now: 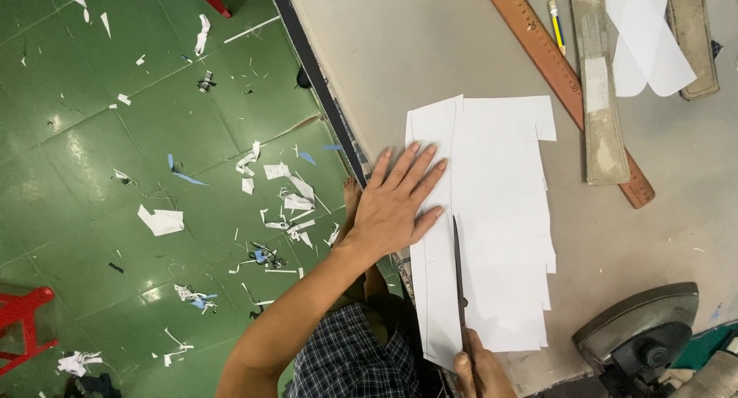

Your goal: The person uses large shears to cut a stack of white paper sheets on a work table. They trim the edges of the paper, occasionally repositioning the stack to continue cutting along straight lines. The cut pieces fall onto the green floor below.

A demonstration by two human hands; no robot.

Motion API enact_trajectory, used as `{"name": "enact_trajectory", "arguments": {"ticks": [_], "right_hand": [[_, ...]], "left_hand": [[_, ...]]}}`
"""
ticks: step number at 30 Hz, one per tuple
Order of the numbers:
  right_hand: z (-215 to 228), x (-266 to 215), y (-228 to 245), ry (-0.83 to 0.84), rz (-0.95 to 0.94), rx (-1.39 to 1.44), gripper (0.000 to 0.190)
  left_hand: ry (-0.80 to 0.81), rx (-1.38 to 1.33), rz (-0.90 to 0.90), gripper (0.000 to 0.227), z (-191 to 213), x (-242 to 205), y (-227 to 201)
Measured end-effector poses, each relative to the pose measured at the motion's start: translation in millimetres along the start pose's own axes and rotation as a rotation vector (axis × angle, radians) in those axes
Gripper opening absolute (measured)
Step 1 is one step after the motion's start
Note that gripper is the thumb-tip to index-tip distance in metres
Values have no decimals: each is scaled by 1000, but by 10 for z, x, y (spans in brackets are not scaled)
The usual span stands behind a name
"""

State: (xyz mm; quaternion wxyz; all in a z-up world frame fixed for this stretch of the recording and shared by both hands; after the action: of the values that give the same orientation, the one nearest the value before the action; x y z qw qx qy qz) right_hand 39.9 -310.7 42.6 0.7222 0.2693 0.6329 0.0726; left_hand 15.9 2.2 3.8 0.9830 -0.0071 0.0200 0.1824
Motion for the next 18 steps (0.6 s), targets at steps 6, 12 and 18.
{"name": "enact_trajectory", "arguments": {"ticks": [6,12,18], "right_hand": [[-15,-26,51,-32,-18,-37,83],[-28,-12,32,-39,-53,-71,80],[-33,15,3,-37,-98,-64,80]], "left_hand": [[20,-8,-1,68,-6,5,-4],[16,19,5,69,4,7,-6],[-1,0,6,68,12,8,-2]]}}
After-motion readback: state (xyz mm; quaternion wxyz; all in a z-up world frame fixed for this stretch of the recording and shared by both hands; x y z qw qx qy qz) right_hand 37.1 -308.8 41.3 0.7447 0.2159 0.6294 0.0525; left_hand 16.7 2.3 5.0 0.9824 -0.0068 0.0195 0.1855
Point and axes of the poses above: each hand's wrist, its own x-axis towards the middle knuckle, its own z-axis out of the back of the hand, y = z × x, the point moved 2 cm from there along x, towards the middle knuckle, and after that the axes turned 13 degrees about x, right-handed, at the moved point
